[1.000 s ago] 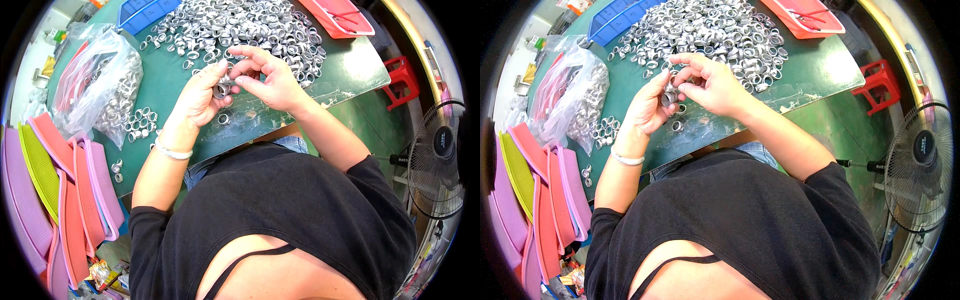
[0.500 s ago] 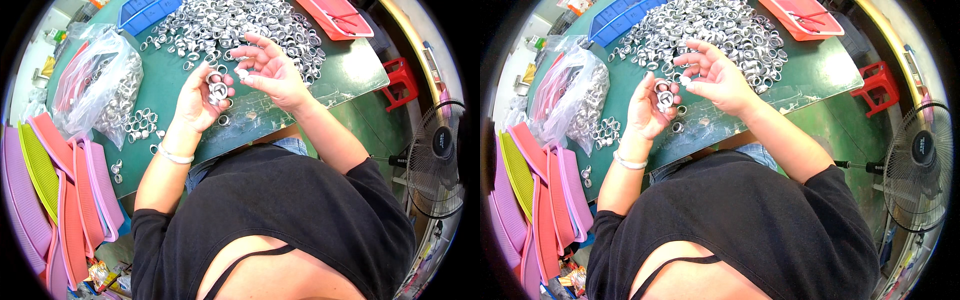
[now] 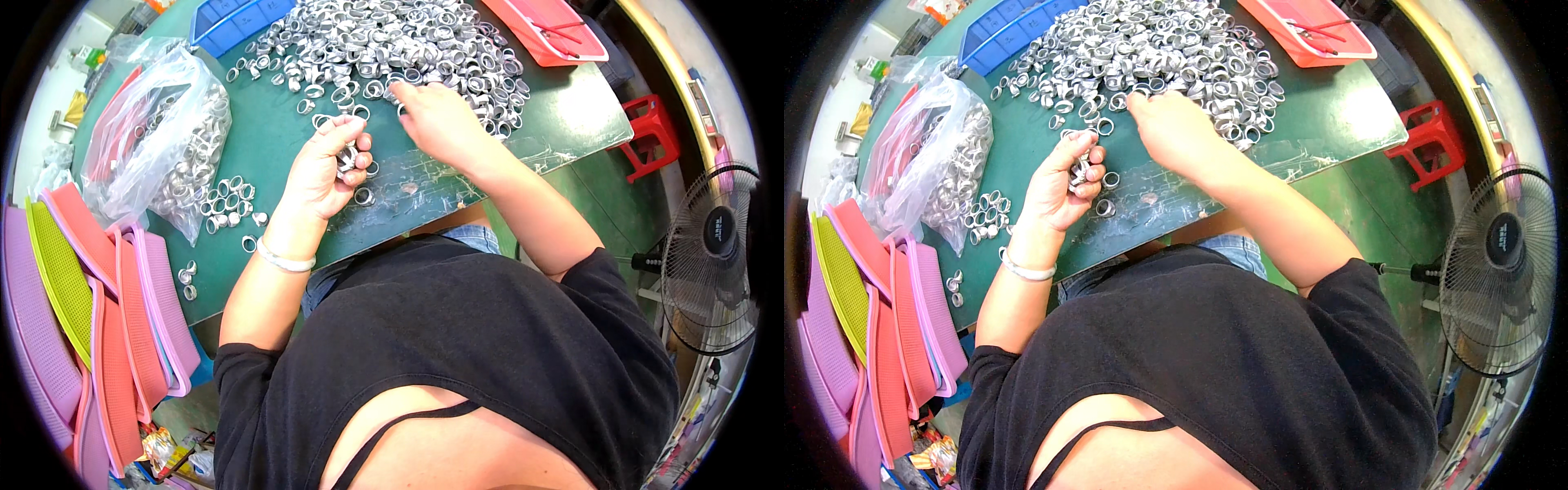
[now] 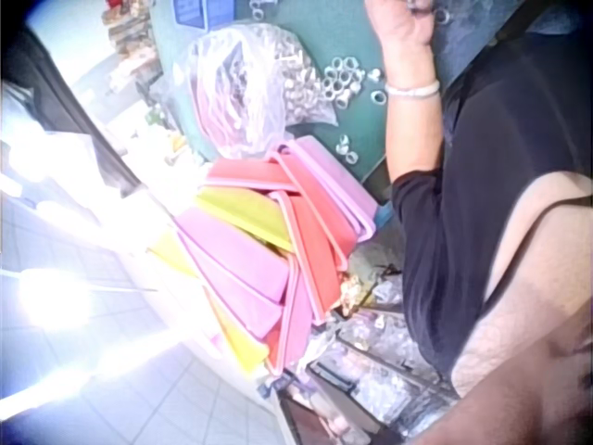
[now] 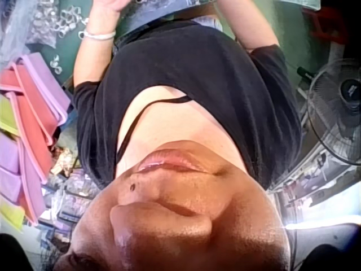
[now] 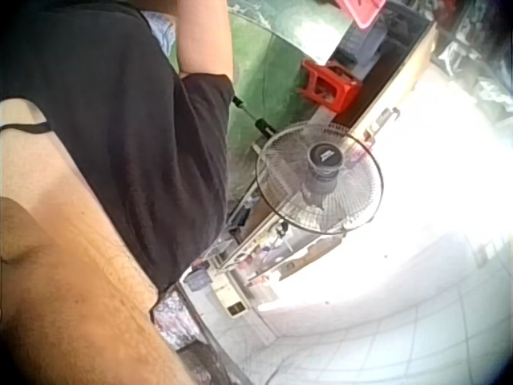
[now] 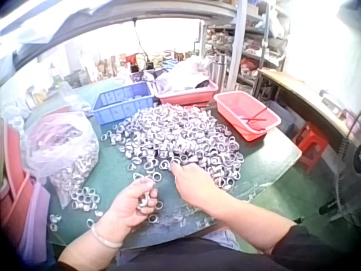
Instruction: The person picks up small metal rings and cylindrical caps from a table and fits them together by hand. They repeatedly pick, align, and press the parts to form assembled units, placing the finished pieces into a pile on the table.
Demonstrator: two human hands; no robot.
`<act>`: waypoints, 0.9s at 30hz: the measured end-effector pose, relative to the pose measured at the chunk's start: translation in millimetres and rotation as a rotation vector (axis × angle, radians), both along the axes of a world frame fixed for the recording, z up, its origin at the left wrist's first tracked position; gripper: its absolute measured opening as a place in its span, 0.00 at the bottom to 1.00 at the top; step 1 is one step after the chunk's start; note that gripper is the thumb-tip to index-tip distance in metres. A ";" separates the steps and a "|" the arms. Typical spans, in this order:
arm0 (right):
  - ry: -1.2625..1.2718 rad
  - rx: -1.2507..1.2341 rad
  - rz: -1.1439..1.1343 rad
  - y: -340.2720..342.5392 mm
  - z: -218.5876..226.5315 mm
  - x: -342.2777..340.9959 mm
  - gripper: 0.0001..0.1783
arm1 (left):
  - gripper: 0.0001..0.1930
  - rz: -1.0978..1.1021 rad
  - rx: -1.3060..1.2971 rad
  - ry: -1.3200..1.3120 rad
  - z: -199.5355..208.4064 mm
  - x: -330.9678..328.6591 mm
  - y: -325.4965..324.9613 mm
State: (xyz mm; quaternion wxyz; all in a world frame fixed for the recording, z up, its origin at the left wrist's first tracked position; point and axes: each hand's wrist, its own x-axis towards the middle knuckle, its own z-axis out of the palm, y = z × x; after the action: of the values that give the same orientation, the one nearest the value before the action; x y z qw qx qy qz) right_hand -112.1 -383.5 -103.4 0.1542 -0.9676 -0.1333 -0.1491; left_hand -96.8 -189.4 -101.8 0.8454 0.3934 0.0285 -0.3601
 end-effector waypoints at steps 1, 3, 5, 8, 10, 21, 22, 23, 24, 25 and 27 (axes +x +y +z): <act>0.081 -0.054 -0.021 6.3 0.9 -0.5 0.20 | 0.05 0.002 0.026 -0.014 -0.2 -0.7 -0.1; 0.038 -0.103 -0.052 12.9 -4.5 2.3 0.20 | 0.05 0.007 0.079 -0.043 0.1 -1.9 -0.2; -0.051 -0.127 -0.098 17.1 -12.5 6.0 0.21 | 0.05 0.016 0.127 -0.064 3.0 -5.1 0.5; -0.029 -0.113 -0.057 18.2 -11.8 5.0 0.22 | 0.07 0.017 0.195 -0.103 3.8 -5.4 2.7; -0.012 -0.038 -0.066 15.2 -8.1 3.0 0.22 | 0.09 0.014 0.225 -0.123 4.2 -5.2 3.6; 0.018 0.809 0.425 14.6 9.0 -18.5 0.32 | 0.18 0.024 0.226 -0.259 11.6 -16.1 -6.7; 0.047 0.872 0.436 14.4 5.7 -18.9 0.33 | 0.17 0.050 0.248 -0.319 12.7 -17.7 -6.2; 0.077 0.935 0.447 14.4 4.1 -19.2 0.35 | 0.17 0.087 0.283 -0.404 12.1 -18.3 -6.5; 0.018 0.932 0.448 15.2 4.5 -19.9 0.36 | 0.17 0.124 0.319 -0.489 10.9 -18.8 -7.0; -0.041 0.929 0.446 16.3 5.1 -20.9 0.38 | 0.17 0.159 0.354 -0.574 10.5 -19.1 -7.3; -0.124 0.913 0.450 16.8 6.6 -21.4 0.40 | 0.17 0.169 0.384 -0.609 13.9 -20.9 -5.9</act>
State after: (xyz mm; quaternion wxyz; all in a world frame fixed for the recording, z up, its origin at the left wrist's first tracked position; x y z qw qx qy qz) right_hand -133.5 -366.7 -96.8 0.5811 -0.7384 -0.2684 -0.2121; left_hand -117.7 -195.2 -87.9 0.7527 0.6302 -0.1251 -0.1434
